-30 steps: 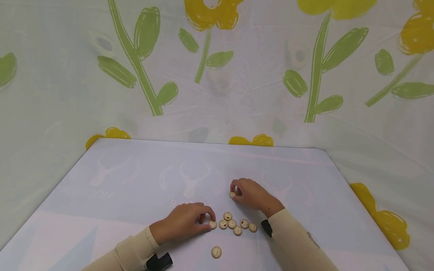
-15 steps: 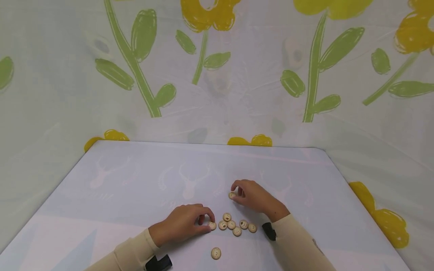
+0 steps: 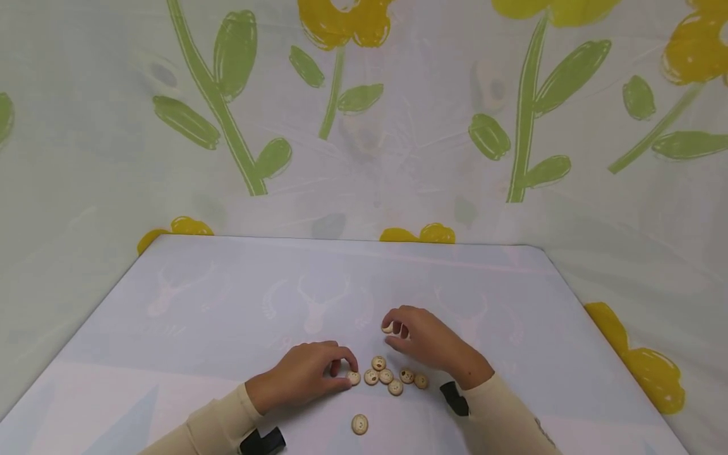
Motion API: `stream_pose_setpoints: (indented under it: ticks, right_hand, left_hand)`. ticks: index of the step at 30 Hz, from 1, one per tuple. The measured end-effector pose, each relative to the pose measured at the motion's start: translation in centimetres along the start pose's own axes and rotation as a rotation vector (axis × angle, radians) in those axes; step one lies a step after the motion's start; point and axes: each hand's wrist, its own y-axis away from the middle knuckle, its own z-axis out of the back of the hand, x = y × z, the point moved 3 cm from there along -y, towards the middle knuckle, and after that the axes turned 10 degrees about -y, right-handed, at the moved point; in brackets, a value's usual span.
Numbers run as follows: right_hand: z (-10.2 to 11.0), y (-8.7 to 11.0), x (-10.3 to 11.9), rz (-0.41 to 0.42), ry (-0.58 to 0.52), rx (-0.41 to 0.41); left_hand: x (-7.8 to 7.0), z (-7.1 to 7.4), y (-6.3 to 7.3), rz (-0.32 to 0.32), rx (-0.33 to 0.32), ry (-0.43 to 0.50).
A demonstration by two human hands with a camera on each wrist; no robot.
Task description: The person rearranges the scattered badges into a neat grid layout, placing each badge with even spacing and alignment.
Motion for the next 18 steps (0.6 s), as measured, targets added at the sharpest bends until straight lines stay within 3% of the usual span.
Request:
stream_pose_setpoints:
  ticks: [18]
  right_hand:
    - [-1.1,0.8,0.5,0.047,0.05,0.063]
  left_hand:
    - [0.1,-0.2,0.0,-0.004,0.011,0.012]
